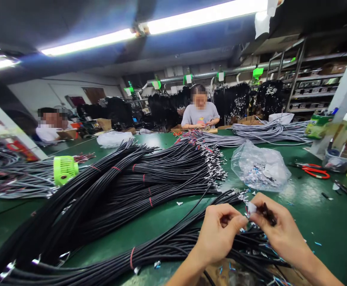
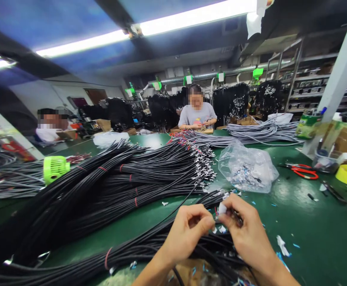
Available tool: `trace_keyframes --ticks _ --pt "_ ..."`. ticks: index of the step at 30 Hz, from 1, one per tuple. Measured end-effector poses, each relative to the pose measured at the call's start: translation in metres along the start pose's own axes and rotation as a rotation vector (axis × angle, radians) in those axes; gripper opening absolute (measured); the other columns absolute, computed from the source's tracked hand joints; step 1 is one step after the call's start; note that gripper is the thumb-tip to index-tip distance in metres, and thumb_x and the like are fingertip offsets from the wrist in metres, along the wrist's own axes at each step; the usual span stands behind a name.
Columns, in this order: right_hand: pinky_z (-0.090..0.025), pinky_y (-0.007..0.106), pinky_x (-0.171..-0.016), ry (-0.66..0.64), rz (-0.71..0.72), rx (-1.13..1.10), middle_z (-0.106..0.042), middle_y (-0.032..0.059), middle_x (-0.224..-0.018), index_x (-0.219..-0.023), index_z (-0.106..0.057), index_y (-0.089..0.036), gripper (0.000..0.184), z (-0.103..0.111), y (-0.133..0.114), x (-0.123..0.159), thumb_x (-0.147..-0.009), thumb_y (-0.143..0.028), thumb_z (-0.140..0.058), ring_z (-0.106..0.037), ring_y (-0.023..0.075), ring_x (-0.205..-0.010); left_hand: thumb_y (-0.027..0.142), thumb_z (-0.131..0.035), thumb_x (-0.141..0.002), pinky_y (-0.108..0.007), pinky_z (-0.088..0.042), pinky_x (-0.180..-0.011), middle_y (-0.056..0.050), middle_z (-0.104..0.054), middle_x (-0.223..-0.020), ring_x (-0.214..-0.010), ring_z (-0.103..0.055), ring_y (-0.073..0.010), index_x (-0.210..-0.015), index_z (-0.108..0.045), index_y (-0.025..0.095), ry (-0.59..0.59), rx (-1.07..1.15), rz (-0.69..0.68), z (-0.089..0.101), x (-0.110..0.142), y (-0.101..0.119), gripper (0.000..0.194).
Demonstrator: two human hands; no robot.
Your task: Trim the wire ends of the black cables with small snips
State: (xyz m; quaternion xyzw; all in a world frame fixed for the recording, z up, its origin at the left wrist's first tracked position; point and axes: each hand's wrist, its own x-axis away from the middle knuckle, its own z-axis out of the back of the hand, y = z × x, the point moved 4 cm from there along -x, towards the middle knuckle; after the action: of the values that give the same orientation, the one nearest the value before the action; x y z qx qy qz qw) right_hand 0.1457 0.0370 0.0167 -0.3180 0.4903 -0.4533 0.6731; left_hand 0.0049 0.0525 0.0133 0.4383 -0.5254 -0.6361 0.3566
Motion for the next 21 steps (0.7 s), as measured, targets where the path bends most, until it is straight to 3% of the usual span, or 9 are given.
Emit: trace_keyframes --ticks 2,4,8,10,17,21 --pt "-0.027 0.022 -0.047 -0.047 -0.100 -0.167 -0.035 -0.0054 -0.061 -0.078 -0.049 -0.019 0.031 -0.006 0.005 0.004 -0.085 -0.049 -0.053 -0.031 0.0103 -0.052 0.042 -0.065 -0.073 -0.022 -0.028 -0.049 0.001 -0.047 -0.052 -0.051 -0.038 -0.0092 -0.058 -0.059 0.011 -0.017 0.047 -0.004 -0.002 0.000 -0.001 0.036" --pt "-0.026 0.022 -0.045 -0.105 -0.096 -0.221 -0.034 -0.0054 -0.061 -0.081 -0.047 -0.019 0.029 -0.010 0.004 0.008 -0.087 -0.047 -0.048 -0.030 0.0103 -0.050 0.048 -0.064 -0.073 -0.021 -0.026 -0.047 0.002 -0.043 -0.049 -0.047 -0.034 -0.0079 -0.055 -0.056 0.012 -0.061 0.099 0.021 -0.003 -0.001 -0.003 0.041" --pt "-0.033 0.025 -0.055 -0.007 0.260 0.172 -0.046 -0.0002 -0.070 -0.073 -0.048 -0.020 0.015 -0.001 -0.012 0.012 -0.087 -0.022 -0.050 -0.042 0.0140 -0.062 0.056 -0.059 -0.075 -0.021 -0.019 -0.043 0.005 -0.035 -0.042 -0.041 -0.025 -0.0055 -0.050 -0.052 0.013 -0.123 0.080 0.074 -0.006 -0.001 -0.005 0.050" --pt "-0.033 0.024 -0.054 0.053 0.318 0.279 -0.047 -0.0004 -0.070 -0.075 -0.048 -0.020 0.012 0.004 -0.017 0.011 -0.086 -0.017 -0.049 -0.043 0.0139 -0.061 0.059 -0.058 -0.075 -0.022 -0.017 -0.041 0.005 -0.035 -0.041 -0.039 -0.024 -0.0048 -0.051 -0.052 0.013 -0.126 0.073 0.082 -0.007 -0.001 -0.004 0.053" --pt "-0.041 0.021 -0.052 0.208 0.189 0.211 -0.047 -0.0024 -0.065 -0.076 -0.049 -0.021 0.019 0.017 -0.014 0.004 -0.091 -0.032 -0.046 -0.047 0.0131 -0.058 0.065 -0.059 -0.070 -0.022 -0.012 -0.039 0.007 -0.031 -0.041 -0.037 -0.020 -0.0035 -0.049 -0.046 0.015 -0.124 0.223 0.134 -0.004 -0.001 -0.008 0.056" --pt "-0.042 0.020 -0.048 0.120 0.155 0.309 -0.053 -0.0037 -0.063 -0.092 -0.053 -0.022 0.021 0.015 -0.004 0.004 -0.090 -0.041 -0.047 -0.051 0.0128 -0.052 0.058 -0.061 -0.073 -0.021 -0.021 -0.043 0.004 -0.040 -0.045 -0.042 -0.029 -0.0057 -0.054 -0.055 0.011 -0.065 0.167 0.041 -0.001 0.000 0.000 0.050"
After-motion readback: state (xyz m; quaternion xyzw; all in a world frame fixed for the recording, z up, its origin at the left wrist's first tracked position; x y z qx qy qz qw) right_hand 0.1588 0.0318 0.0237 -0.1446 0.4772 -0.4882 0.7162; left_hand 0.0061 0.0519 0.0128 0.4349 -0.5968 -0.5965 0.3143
